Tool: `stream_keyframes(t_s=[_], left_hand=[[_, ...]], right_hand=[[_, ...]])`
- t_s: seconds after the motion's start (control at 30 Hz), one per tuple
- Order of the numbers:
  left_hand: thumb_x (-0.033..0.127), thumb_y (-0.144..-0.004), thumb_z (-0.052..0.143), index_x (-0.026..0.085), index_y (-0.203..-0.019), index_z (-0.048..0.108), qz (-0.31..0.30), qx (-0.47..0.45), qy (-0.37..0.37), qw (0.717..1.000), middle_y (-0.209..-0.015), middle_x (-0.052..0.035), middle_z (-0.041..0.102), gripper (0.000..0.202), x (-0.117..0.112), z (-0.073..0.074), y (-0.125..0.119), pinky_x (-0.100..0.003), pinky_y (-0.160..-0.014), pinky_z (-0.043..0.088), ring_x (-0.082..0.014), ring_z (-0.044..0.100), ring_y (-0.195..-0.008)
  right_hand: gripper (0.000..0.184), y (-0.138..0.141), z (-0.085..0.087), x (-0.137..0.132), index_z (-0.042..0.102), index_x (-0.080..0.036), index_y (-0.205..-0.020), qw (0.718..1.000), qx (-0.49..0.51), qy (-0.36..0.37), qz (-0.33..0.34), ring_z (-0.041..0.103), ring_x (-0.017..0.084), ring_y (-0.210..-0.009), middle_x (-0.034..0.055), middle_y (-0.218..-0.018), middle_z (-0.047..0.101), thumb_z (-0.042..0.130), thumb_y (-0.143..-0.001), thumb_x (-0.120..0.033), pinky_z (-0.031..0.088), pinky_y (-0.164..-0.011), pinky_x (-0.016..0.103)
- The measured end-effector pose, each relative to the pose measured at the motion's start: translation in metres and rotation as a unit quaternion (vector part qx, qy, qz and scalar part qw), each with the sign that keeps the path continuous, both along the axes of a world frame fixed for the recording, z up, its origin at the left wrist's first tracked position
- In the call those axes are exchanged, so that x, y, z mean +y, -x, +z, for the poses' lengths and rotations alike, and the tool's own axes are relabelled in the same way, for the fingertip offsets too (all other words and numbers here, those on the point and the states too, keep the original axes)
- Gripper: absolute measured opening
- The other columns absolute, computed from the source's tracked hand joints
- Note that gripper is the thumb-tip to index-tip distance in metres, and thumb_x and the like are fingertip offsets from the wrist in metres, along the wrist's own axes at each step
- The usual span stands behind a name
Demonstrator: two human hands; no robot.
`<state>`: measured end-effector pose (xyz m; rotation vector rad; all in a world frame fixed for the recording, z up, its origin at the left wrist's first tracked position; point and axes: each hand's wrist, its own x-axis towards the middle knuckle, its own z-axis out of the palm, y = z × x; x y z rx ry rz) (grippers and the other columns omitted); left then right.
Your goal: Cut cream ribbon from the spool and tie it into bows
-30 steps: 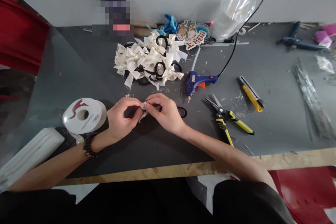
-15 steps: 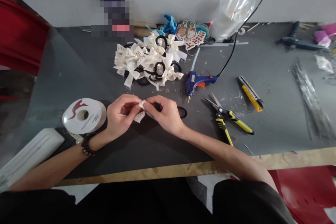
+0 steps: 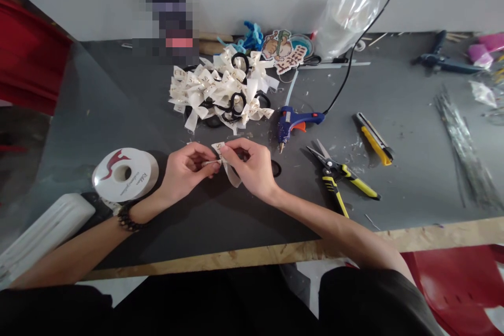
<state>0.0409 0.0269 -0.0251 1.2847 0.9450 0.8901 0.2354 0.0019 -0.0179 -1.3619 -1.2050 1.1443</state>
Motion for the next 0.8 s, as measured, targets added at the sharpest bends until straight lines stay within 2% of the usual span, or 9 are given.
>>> stream_keyframes(t_s=[0.1, 0.23, 0.3, 0.47, 0.57, 0.67, 0.8], left_hand=[[0.029, -0.08, 0.093, 0.018, -0.096, 0.07, 0.004, -0.019, 0.004, 1.0, -0.084, -0.0023, 0.073, 0.03, 0.0011, 0.0021, 0.0001, -0.021, -0.054, 0.058, -0.013, 0.069, -0.067], [0.029, -0.08, 0.092, 0.018, -0.096, 0.069, 0.028, -0.023, 0.008, 0.999, -0.086, -0.0021, 0.074, 0.03, 0.0035, 0.0005, 0.0016, -0.021, -0.055, 0.058, -0.012, 0.07, -0.067], [0.029, -0.08, 0.092, 0.019, -0.098, 0.069, 0.036, -0.032, 0.012, 0.999, -0.087, -0.0021, 0.074, 0.031, 0.0046, -0.0015, 0.0025, -0.02, -0.057, 0.058, -0.0118, 0.07, -0.069], [0.03, -0.079, 0.093, 0.02, -0.105, 0.064, 0.026, -0.034, 0.019, 0.999, -0.091, -0.0025, 0.077, 0.04, 0.0049, -0.0044, 0.0027, -0.021, -0.055, 0.058, -0.0123, 0.07, -0.068], [0.029, -0.079, 0.093, 0.02, -0.101, 0.064, 0.035, -0.031, 0.014, 0.999, -0.091, -0.0022, 0.077, 0.038, 0.0034, -0.0047, 0.0019, -0.021, -0.056, 0.057, -0.0116, 0.07, -0.068], [0.027, -0.077, 0.095, 0.02, -0.095, 0.064, 0.048, -0.039, 0.014, 0.998, -0.08, 0.0005, 0.074, 0.037, 0.0015, -0.0054, 0.0008, -0.02, -0.056, 0.057, -0.0105, 0.068, -0.063], [0.031, -0.077, 0.095, 0.022, -0.1, 0.063, 0.041, -0.045, 0.025, 0.998, -0.07, 0.0031, 0.07, 0.04, 0.0002, -0.0066, 0.0001, -0.022, -0.054, 0.056, -0.0118, 0.067, -0.058]], right_hand=[[0.033, -0.0015, 0.0006, 0.0019, 0.075, -0.021, -0.095, 1.0, -0.006, -0.01, 0.015, 0.067, 0.016, -0.072, 0.0028, -0.085, 0.075, 0.073, -0.096, -0.054, 0.053, -0.066, 0.031], [0.03, -0.0024, 0.0054, 0.0007, 0.069, -0.024, -0.108, 0.997, -0.038, -0.027, 0.068, 0.076, 0.02, -0.09, 0.0045, -0.099, 0.079, 0.076, -0.094, -0.05, 0.057, -0.074, 0.032], [0.029, -0.0017, 0.007, -0.0006, 0.066, -0.024, -0.109, 0.995, -0.06, -0.035, 0.073, 0.078, 0.022, -0.095, 0.0048, -0.102, 0.08, 0.079, -0.092, -0.044, 0.058, -0.077, 0.032], [0.027, -0.0006, 0.0073, -0.0019, 0.059, -0.025, -0.108, 0.996, -0.079, -0.024, 0.033, 0.078, 0.02, -0.081, 0.0031, -0.094, 0.083, 0.077, -0.093, -0.038, 0.058, -0.074, 0.035], [0.031, 0.0, 0.0067, -0.0021, 0.058, -0.026, -0.109, 0.997, -0.081, -0.01, 0.018, 0.077, 0.019, -0.075, 0.0024, -0.093, 0.083, 0.079, -0.091, -0.039, 0.057, -0.071, 0.034], [0.039, 0.0015, 0.0046, -0.002, 0.055, -0.025, -0.106, 0.999, -0.009, 0.031, 0.003, 0.07, 0.014, -0.062, 0.0024, -0.089, 0.082, 0.082, -0.089, -0.046, 0.052, -0.057, 0.029], [0.051, 0.0014, 0.0034, 0.0004, 0.051, -0.026, -0.104, 0.992, 0.095, 0.079, 0.014, 0.06, 0.011, -0.05, 0.0019, -0.084, 0.08, 0.086, -0.083, -0.054, 0.042, -0.042, 0.026]])
